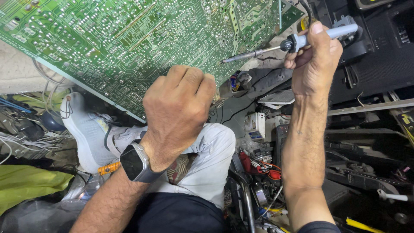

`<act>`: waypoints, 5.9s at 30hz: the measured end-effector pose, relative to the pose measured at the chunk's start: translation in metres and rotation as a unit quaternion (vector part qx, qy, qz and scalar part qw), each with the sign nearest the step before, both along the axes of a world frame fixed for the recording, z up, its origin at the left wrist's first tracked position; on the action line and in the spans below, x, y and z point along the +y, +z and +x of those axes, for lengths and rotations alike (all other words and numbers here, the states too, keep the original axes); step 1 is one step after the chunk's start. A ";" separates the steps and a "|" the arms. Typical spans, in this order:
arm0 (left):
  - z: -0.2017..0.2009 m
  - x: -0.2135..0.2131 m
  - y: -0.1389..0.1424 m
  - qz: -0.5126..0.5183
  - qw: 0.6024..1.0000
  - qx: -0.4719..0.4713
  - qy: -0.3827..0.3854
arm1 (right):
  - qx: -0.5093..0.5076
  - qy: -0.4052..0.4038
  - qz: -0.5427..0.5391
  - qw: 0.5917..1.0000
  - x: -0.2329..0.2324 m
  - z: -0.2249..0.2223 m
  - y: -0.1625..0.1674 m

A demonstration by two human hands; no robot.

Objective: The person inspects a green circuit board using a magnifying glass, then uses a soldering iron and solder wire to reflow or repair solder joints on the board. The person repeatedly cleans the soldering iron tip on a sponge and continues soldering at different points on the board.

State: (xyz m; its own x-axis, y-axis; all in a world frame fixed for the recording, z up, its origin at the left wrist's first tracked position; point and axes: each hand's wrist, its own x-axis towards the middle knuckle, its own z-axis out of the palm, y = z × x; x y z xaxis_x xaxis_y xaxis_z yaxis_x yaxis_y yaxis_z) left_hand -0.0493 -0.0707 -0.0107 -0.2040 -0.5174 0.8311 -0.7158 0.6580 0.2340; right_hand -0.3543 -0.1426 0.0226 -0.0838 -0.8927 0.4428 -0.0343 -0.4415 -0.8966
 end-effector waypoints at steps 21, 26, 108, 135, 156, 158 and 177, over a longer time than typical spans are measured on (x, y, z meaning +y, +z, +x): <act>-0.011 -0.006 0.001 -0.007 0.998 -0.038 0.044 | 0.037 -0.027 -0.022 0.999 0.011 0.002 0.008; -0.009 -0.002 0.003 0.010 0.999 -0.036 0.032 | 0.028 -0.015 -0.034 0.999 0.014 0.004 0.009; -0.014 -0.004 0.001 -0.027 0.996 -0.047 0.064 | -0.001 -0.058 -0.028 0.998 0.035 0.002 -0.016; -0.009 0.002 0.005 -0.007 0.999 -0.034 0.032 | -0.026 -0.050 -0.014 0.998 0.036 -0.004 -0.019; -0.010 0.001 0.008 -0.003 0.999 -0.029 0.038 | -0.076 -0.069 -0.020 0.995 0.034 -0.003 -0.021; -0.009 0.000 0.008 -0.006 0.999 -0.029 0.035 | -0.076 -0.066 -0.019 0.995 0.033 -0.002 -0.020; -0.010 0.001 0.007 -0.005 0.999 -0.024 0.036 | -0.056 -0.073 -0.012 0.996 0.030 0.003 -0.018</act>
